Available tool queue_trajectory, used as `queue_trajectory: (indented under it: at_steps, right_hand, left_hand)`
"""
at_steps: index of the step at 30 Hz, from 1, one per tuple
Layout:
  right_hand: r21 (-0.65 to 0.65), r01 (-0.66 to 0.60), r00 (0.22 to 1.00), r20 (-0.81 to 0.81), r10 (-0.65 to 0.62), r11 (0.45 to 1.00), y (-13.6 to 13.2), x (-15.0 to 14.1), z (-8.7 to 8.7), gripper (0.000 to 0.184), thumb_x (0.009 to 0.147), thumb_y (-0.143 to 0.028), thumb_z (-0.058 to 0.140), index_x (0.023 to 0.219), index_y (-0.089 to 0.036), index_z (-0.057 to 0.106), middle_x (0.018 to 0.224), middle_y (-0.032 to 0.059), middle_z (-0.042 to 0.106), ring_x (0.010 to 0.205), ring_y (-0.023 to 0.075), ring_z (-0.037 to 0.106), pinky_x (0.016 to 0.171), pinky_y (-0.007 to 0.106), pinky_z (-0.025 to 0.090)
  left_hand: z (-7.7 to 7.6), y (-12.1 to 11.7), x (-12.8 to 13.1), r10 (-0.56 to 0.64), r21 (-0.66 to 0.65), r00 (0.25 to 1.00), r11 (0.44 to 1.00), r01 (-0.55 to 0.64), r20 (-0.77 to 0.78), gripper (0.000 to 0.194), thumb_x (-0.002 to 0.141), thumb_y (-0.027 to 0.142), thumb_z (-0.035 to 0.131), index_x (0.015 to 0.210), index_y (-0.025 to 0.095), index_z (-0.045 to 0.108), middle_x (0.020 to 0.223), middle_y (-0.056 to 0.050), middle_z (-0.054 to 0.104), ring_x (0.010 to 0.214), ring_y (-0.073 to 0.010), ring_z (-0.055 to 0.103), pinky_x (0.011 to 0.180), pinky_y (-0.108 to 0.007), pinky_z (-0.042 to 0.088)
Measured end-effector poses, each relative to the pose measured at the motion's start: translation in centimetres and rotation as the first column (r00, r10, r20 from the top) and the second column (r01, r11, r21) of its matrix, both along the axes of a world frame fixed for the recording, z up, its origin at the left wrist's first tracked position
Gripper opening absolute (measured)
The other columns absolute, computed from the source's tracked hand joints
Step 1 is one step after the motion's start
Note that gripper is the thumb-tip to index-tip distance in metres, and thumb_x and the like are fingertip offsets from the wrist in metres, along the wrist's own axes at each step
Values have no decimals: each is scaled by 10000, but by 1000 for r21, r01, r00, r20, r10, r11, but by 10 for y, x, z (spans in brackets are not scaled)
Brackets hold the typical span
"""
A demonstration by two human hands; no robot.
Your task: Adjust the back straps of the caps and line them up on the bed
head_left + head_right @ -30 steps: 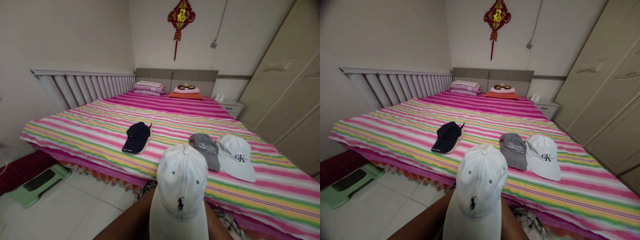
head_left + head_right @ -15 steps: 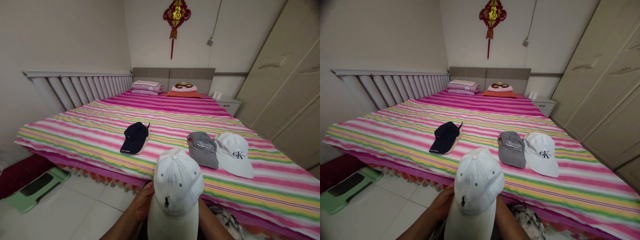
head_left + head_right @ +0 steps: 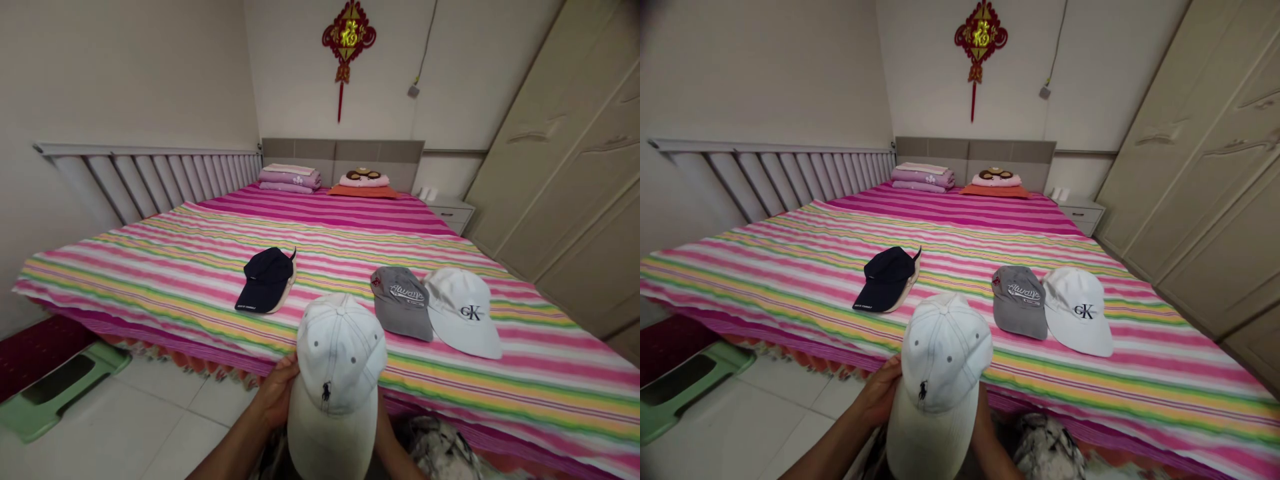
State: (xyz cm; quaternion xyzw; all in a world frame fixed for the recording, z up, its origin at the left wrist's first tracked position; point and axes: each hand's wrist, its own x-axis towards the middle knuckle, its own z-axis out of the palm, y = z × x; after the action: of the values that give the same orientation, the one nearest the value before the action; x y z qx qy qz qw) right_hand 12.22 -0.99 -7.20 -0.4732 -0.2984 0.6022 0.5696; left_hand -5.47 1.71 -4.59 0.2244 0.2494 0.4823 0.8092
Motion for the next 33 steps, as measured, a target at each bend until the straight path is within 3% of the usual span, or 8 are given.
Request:
queue_trajectory:
  at_steps: [5, 7, 10, 13, 16, 19, 25, 33]
  right_hand:
    - [-46, -117, 953, -286, 99, 992, 7, 15, 12, 364, 692, -508, 564, 874, -204, 644, 797, 67, 698, 752, 240, 643, 655, 370, 499]
    - [-38, -135, 947, -298, 118, 990, 14, 21, 20, 355, 700, -463, 588, 957, -220, 609, 816, 51, 698, 711, 207, 649, 616, 333, 499]
    - [5, -38, 990, -135, 38, 999, 37, 28, 33, 461, 627, -333, 683, 1058, -243, 548, 845, 21, 690, 673, 184, 643, 569, 301, 494]
    - [65, 149, 987, 51, -152, 987, 75, 36, 39, 539, 544, -289, 703, 1052, -192, 550, 761, 25, 684, 639, 184, 628, 559, 293, 491]
    - [101, 272, 950, 132, -284, 957, 117, 44, 33, 524, 547, -262, 651, 1054, -185, 544, 724, 8, 676, 678, 174, 622, 630, 283, 488]
    - [120, 373, 887, 246, -391, 920, 145, 48, 17, 452, 545, -234, 605, 994, -191, 575, 739, 11, 676, 743, 192, 619, 682, 295, 478]
    - [181, 421, 754, 474, -454, 889, 150, 47, -12, 301, 593, -247, 578, 872, -142, 618, 904, 82, 674, 871, 225, 608, 821, 376, 433]
    - [392, 316, 481, 719, -502, 864, 135, 38, -18, 458, 695, -354, 480, 1013, -39, 581, 1023, 222, 605, 977, 333, 553, 817, 446, 428]
  left_hand:
    - [-5, 43, -3, 27, 50, 1000, 998, -26, -11, 230, 617, 103, 661, 844, 123, 626, 716, -65, 682, 658, -178, 638, 734, -313, 470]
    - [-7, 64, 1, 40, 49, 998, 998, -38, -46, 240, 605, 101, 665, 840, 126, 619, 690, -53, 677, 607, -161, 626, 697, -299, 475]
    - [-2, 99, 14, 51, 78, 994, 996, -44, -92, 225, 599, 102, 653, 819, 131, 614, 670, -49, 671, 589, -163, 615, 695, -315, 469]
    - [9, 139, 33, 76, 115, 988, 992, -61, -132, 216, 590, 90, 637, 801, 130, 614, 669, -49, 666, 582, -161, 603, 704, -327, 458]
    - [12, 177, 52, 117, 125, 976, 988, -94, -184, 198, 570, 72, 633, 757, 130, 607, 638, -34, 652, 581, -151, 593, 704, -312, 449]
    - [-1, 203, 67, 178, 121, 937, 982, -148, -299, 160, 558, 73, 639, 707, 117, 599, 597, -38, 638, 574, -159, 582, 691, -317, 440]
    - [-31, 211, 80, 337, 177, 791, 941, -287, -511, 156, 586, 87, 605, 733, 136, 587, 655, -32, 645, 645, -152, 574, 702, -288, 418]
    - [-18, 189, 83, 356, 316, 744, 927, -203, -566, 231, 575, 51, 576, 785, 135, 627, 817, -53, 664, 797, -181, 580, 784, -296, 415]
